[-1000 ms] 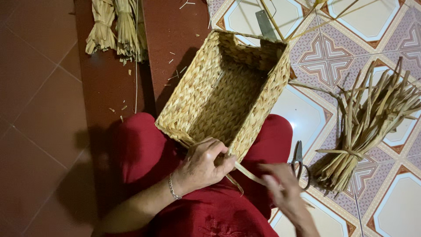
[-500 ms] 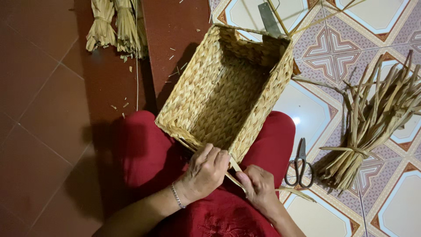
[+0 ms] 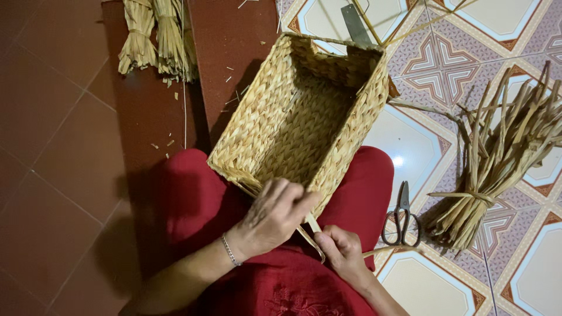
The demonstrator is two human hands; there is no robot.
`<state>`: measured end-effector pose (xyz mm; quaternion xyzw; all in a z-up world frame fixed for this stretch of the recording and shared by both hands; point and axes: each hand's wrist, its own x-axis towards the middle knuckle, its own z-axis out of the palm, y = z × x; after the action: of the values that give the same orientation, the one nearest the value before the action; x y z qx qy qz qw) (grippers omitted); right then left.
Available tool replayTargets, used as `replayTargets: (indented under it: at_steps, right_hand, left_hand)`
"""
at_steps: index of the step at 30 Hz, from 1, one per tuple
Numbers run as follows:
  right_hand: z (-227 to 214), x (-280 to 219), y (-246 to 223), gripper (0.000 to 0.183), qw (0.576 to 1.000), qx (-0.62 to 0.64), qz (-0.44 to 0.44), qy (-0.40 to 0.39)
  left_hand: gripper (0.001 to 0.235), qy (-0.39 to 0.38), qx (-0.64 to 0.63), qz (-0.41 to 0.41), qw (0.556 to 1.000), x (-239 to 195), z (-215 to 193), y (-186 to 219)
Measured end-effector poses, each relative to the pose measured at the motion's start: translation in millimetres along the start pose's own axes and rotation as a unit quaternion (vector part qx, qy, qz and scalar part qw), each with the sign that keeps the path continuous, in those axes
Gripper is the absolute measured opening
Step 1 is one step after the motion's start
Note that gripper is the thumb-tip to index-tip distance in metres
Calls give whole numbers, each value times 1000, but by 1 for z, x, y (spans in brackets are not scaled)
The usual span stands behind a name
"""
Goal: The person weaves a rectangular basket using dried palm leaves, interlacing strips through the existing weave and trimming excess with scissors. The basket is rotated and adjusted during the process.
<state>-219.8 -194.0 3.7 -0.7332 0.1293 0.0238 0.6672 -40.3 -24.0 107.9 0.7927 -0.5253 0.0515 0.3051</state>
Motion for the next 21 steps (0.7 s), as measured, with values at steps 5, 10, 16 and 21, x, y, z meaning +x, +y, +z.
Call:
replayTargets:
  at_steps: [5, 10, 16, 21]
  right_hand:
    - [-4, 5, 12, 24, 993, 84, 77, -16]
    - [-30, 15, 21, 20, 973, 92, 209, -28]
    - [-56, 19, 12, 22, 957, 261, 127, -6]
    - [-48, 4, -18, 21, 969, 201, 105, -102]
  left_hand:
    - [19, -100, 45, 66, 992, 13, -8, -6]
    - [13, -83, -37, 68, 994, 6, -7, -14]
    - [26, -5, -19, 111, 994, -4, -5, -8]
    - [30, 13, -30, -1, 999, -9, 3, 12]
